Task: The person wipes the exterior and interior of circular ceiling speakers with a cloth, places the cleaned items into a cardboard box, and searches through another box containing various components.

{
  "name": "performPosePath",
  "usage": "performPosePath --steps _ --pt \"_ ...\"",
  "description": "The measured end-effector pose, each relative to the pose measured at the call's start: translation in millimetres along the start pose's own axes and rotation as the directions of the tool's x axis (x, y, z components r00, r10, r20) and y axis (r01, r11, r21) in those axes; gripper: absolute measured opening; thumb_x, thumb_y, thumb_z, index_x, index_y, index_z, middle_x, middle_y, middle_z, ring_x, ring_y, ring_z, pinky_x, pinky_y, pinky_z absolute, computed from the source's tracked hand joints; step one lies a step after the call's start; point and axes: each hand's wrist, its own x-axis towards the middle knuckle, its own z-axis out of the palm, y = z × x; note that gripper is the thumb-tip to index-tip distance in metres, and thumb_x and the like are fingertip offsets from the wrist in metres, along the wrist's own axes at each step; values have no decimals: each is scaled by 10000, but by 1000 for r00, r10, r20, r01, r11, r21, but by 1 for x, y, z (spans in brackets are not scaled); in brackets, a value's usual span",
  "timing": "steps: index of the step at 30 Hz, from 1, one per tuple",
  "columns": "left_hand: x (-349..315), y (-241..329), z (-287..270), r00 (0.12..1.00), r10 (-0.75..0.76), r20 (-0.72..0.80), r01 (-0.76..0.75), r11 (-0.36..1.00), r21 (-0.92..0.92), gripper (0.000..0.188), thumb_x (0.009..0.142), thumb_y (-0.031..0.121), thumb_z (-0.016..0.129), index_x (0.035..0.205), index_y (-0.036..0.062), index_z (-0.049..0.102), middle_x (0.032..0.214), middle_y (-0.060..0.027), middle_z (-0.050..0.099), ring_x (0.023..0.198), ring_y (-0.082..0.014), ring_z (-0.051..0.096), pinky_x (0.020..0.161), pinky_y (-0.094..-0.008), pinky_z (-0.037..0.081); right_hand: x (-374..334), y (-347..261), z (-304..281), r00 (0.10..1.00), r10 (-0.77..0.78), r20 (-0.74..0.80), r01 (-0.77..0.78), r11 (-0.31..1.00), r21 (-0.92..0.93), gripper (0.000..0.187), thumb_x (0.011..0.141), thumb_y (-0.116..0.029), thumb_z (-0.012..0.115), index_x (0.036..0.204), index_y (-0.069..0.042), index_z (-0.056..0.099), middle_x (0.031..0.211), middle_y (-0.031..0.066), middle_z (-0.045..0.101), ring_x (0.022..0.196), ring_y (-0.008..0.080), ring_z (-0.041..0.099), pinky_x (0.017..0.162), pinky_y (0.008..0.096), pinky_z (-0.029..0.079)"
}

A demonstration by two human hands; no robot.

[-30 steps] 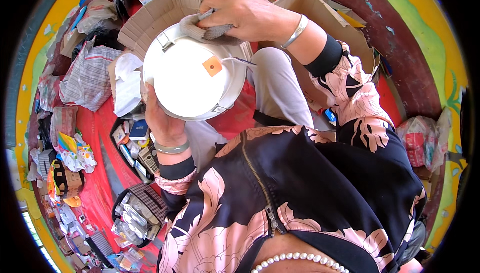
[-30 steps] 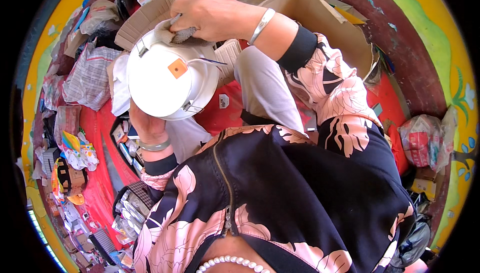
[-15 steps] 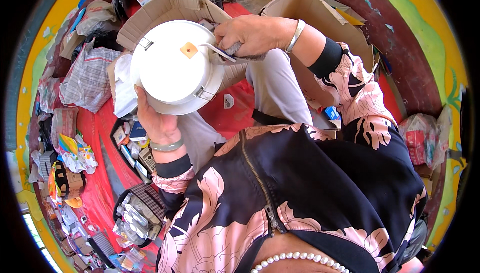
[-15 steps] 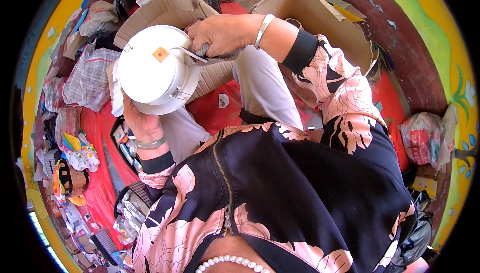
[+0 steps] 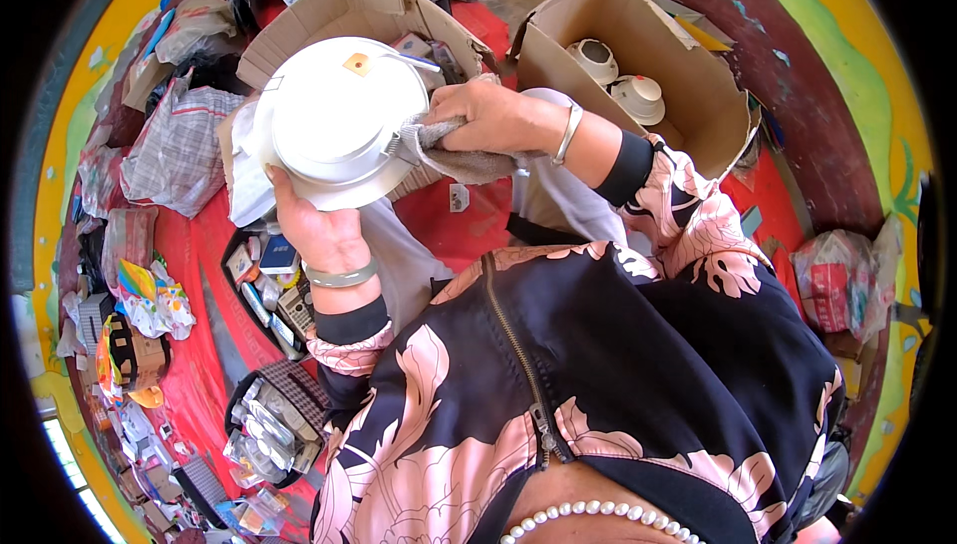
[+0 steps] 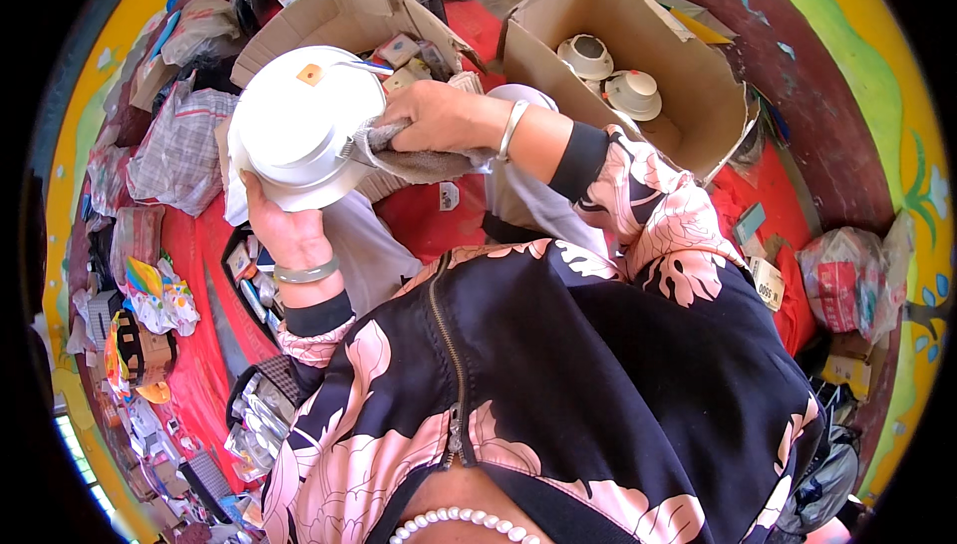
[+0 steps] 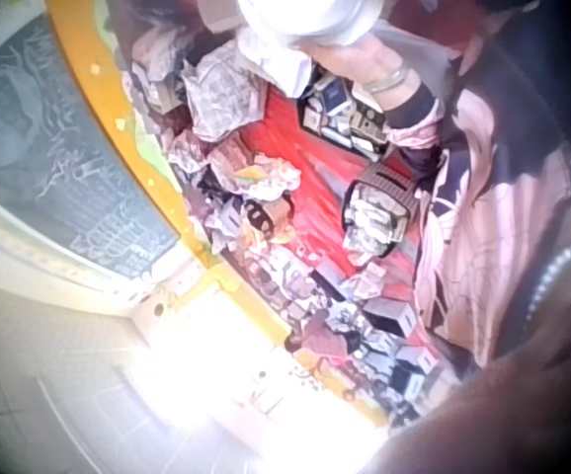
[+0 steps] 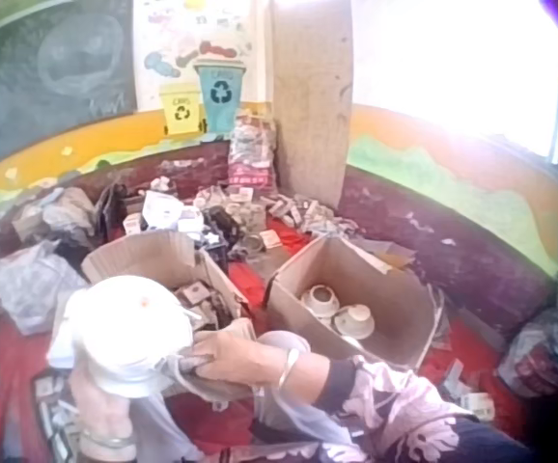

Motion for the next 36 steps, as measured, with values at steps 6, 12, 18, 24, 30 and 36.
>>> performPosePath --steps 6,12,18,24,30,36 --pt "5 3 -2 998 50 -24 -50 999 9 460 1000 309 297 1370 39 339 1383 -132 408 1263 -291 411 1059 -465 331 -12 19 -29 898 435 -58 -171 469 867 297 810 -96 575 1088 4 611 943 62 660 784 126 640 725 274 535" --pt "17 6 10 989 134 -71 -136 990 -34 443 1006 314 286 1334 32 381 1353 -120 444 1232 -276 447 1041 -452 362 -13 -16 1 928 -144 -344 99 984 -146 406 682 -27 613 1086 -50 627 1024 110 585 944 244 593 822 340 486" --pt "1 -2 39 987 161 -24 -160 986 51 459 1004 308 277 1354 22 357 1373 -147 413 1251 -289 425 1041 -472 359 2 -31 34 901 -352 -254 80 711 -699 351 696 -73 624 1046 -87 654 898 71 538 826 248 555 692 344 475" --pt "0 2 30 971 235 40 -237 971 40 465 1004 312 295 1359 16 348 1376 -140 411 1251 -286 425 1052 -459 344 7 -46 45 961 -170 -217 -46 678 -734 353 709 -120 608 1055 -53 637 874 102 546 835 272 565 666 364 476" --pt "3 1 24 993 114 -9 -115 991 -71 481 1002 325 298 1361 8 341 1383 -147 409 1262 -296 412 1058 -467 332 14 -44 20 931 354 88 -359 851 383 237 763 -105 555 903 52 663 770 116 668 720 163 624 659 305 506" --pt "6 11 18 991 132 15 -130 987 -92 478 999 327 313 1351 6 351 1366 -142 430 1252 -284 422 1043 -456 355 -10 -17 -19 990 139 -11 -66 538 840 287 846 -189 621 1024 36 626 961 68 651 855 114 611 750 258 502"
